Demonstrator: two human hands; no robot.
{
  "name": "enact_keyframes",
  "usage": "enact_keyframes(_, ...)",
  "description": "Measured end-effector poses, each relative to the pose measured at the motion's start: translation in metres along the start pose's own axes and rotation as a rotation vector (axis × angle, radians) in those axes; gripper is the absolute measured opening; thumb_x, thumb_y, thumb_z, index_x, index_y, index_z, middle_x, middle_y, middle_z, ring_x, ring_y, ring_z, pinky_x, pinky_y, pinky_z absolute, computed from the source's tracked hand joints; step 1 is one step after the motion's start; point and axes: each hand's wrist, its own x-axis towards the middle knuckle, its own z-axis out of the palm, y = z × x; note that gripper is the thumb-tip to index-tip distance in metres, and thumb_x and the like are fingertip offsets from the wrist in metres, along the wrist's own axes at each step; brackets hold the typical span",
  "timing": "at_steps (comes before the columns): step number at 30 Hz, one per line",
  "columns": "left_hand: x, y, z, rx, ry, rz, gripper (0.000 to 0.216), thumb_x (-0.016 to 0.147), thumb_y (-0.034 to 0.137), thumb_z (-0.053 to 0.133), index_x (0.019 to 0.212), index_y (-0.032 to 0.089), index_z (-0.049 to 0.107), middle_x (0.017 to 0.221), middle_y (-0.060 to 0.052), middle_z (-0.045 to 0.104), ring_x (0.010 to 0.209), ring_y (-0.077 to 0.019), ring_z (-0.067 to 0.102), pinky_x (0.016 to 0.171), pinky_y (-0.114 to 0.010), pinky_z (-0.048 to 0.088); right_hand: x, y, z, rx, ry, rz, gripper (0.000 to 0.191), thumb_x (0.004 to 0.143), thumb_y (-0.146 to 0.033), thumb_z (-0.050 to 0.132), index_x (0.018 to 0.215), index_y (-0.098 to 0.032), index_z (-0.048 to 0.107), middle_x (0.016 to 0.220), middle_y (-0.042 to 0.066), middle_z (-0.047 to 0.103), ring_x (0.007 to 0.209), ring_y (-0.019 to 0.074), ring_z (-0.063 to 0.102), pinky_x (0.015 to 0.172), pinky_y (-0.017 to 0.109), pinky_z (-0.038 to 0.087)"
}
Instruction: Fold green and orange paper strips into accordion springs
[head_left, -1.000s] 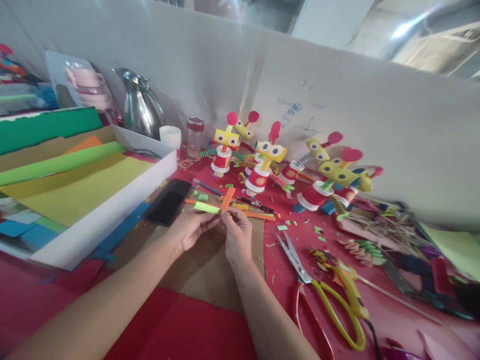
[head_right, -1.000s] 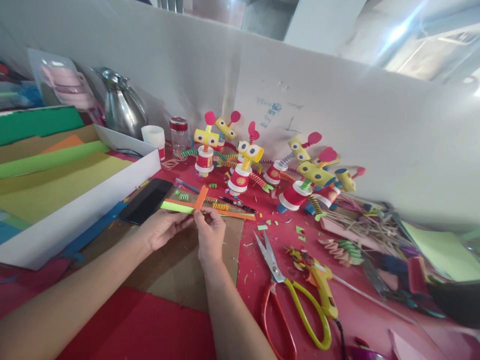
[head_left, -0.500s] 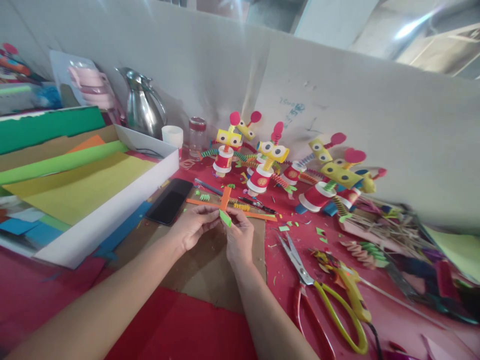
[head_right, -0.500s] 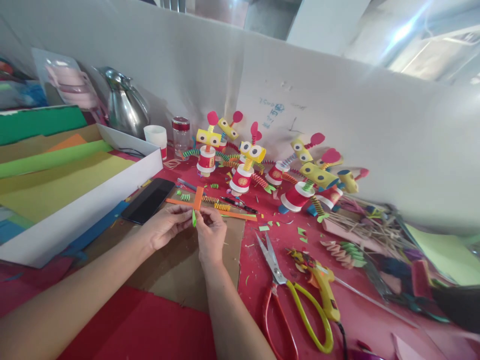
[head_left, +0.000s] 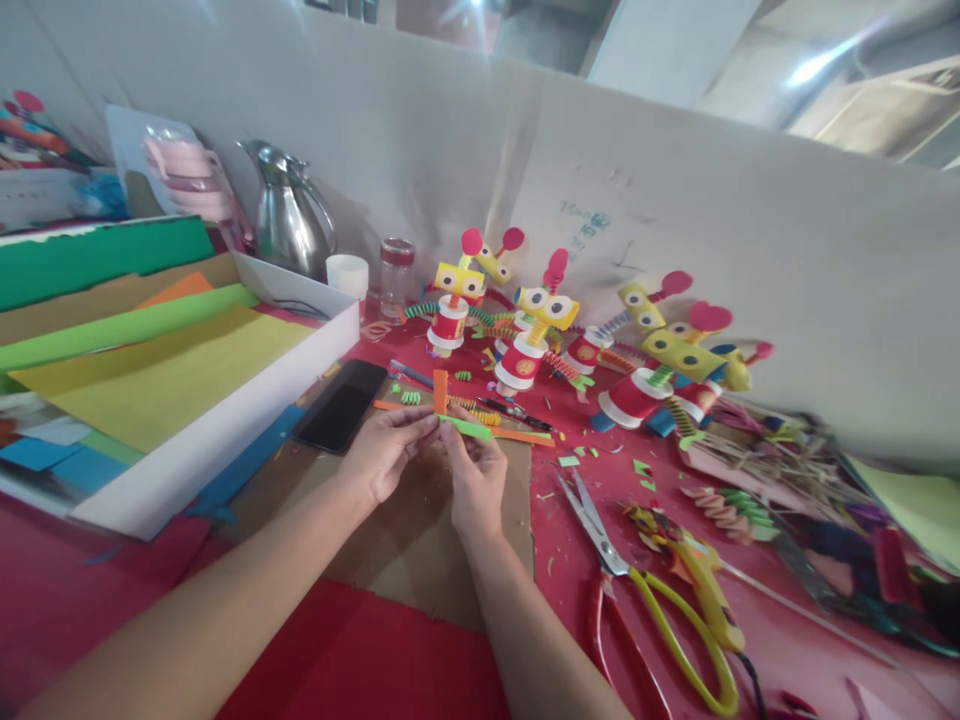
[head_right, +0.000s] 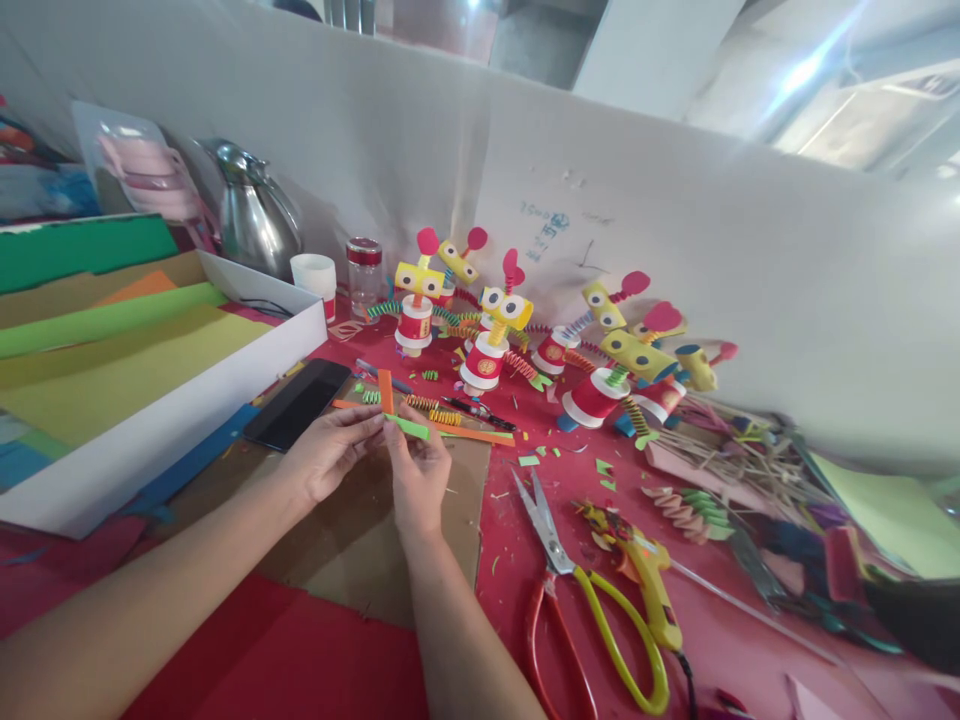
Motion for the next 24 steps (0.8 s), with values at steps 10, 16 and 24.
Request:
enact_keyframes(10, -0.0012, 0.0012, 0.0025, 0.005, -0.003, -0.055, 0.012, 0.063, 0.004, 0.073, 0.072, 0.012, 0.073, 0.072, -0.005, 0.073, 0.071, -0.0124, 0.067, 0.084, -0.026, 0.052, 0.0034, -0.0001, 0.0, -0.001, 0.108, 0.056, 0.022, 0.072, -0.036, 0.07, 0.078, -0.015, 0.066, 0.074, 0.003, 0.07, 0.068, 0.0149, 0.062, 0.068, 0.03, 0.052)
enact_keyframes(16, -0.0005, 0.0019, -0.0002, 0.045, -0.015, -0.052, 0.013, 0.062, 0.005, 0.075, 0.073, 0.012, 0.072, 0.075, -0.005, 0.073, 0.072, -0.0127, 0.067, 0.083, -0.027, 0.052, 0.0055, 0.0015, -0.0011, -0.017, 0.094, 0.066, 0.024, 0.073, -0.038, 0.069, 0.079, -0.014, 0.067, 0.072, 0.003, 0.069, 0.065, 0.0143, 0.06, 0.066, 0.03, 0.051)
enact_keyframes(24, -0.0021, 0.0026, -0.0028, 0.142, -0.06, -0.004, 0.018, 0.058, 0.015, 0.08, 0.074, 0.012, 0.072, 0.076, -0.006, 0.072, 0.073, -0.0145, 0.066, 0.08, -0.03, 0.05, 0.006, 0.0059, -0.0046, -0.092, 0.065, 0.054, 0.027, 0.073, -0.039, 0.068, 0.078, -0.013, 0.067, 0.071, 0.003, 0.068, 0.064, 0.0147, 0.059, 0.063, 0.028, 0.048)
